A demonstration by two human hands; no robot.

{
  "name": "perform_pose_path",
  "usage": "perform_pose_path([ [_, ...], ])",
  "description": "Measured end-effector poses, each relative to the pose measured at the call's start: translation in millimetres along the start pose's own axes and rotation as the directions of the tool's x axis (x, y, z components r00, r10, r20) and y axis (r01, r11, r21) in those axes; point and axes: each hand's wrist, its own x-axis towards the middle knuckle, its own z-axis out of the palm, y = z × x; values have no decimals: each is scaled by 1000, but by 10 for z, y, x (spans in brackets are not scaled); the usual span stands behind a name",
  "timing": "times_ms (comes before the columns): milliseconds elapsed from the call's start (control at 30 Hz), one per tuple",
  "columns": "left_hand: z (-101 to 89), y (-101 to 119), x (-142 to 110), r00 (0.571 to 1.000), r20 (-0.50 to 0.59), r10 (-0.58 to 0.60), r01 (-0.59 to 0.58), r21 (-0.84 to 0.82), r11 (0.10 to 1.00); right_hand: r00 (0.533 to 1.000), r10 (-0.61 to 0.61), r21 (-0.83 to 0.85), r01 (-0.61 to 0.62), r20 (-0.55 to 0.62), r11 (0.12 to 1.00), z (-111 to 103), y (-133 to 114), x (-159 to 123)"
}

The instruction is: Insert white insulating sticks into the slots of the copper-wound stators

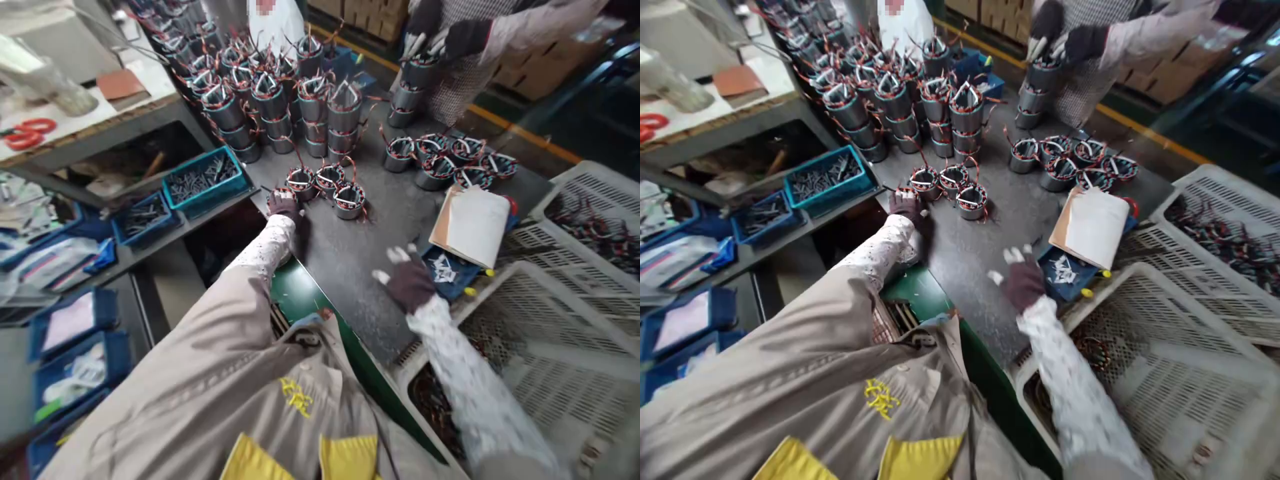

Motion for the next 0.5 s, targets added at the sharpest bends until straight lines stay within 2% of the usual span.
perform_pose_path([
  [100, 16, -223, 185, 993, 85, 86, -91, 64, 994, 991, -130, -96, 132, 19, 987, 0, -482, 1266],
  [133, 34, -270, 205, 989, 102, 107, -115, 83, 990, 990, -118, -262, 134, 74, 956, 25, -617, 1586],
  [167, 54, -304, 220, 986, 114, 121, -132, 97, 986, 989, -124, -280, 142, 80, 949, 57, -732, 1845],
  [233, 90, -342, 254, 982, 132, 134, -149, 113, 982, 990, -95, -314, 123, 105, 942, 137, -895, 2179],
  [300, 113, -358, 299, 979, 142, 146, -163, 120, 979, 990, -62, -299, 98, 127, 949, 233, -957, 2294],
  [367, 113, -370, 334, 979, 141, 145, -163, 123, 979, 988, -33, -288, 75, 148, 955, 347, -934, 2235],
  [433, 93, -384, 333, 978, 146, 149, -167, 125, 978, 988, -15, -265, 57, 155, 962, 481, -855, 2029],
  [500, 64, -390, 284, 972, 158, 172, -193, 124, 973, 987, -11, -222, 47, 160, 974, 626, -747, 1692],
])
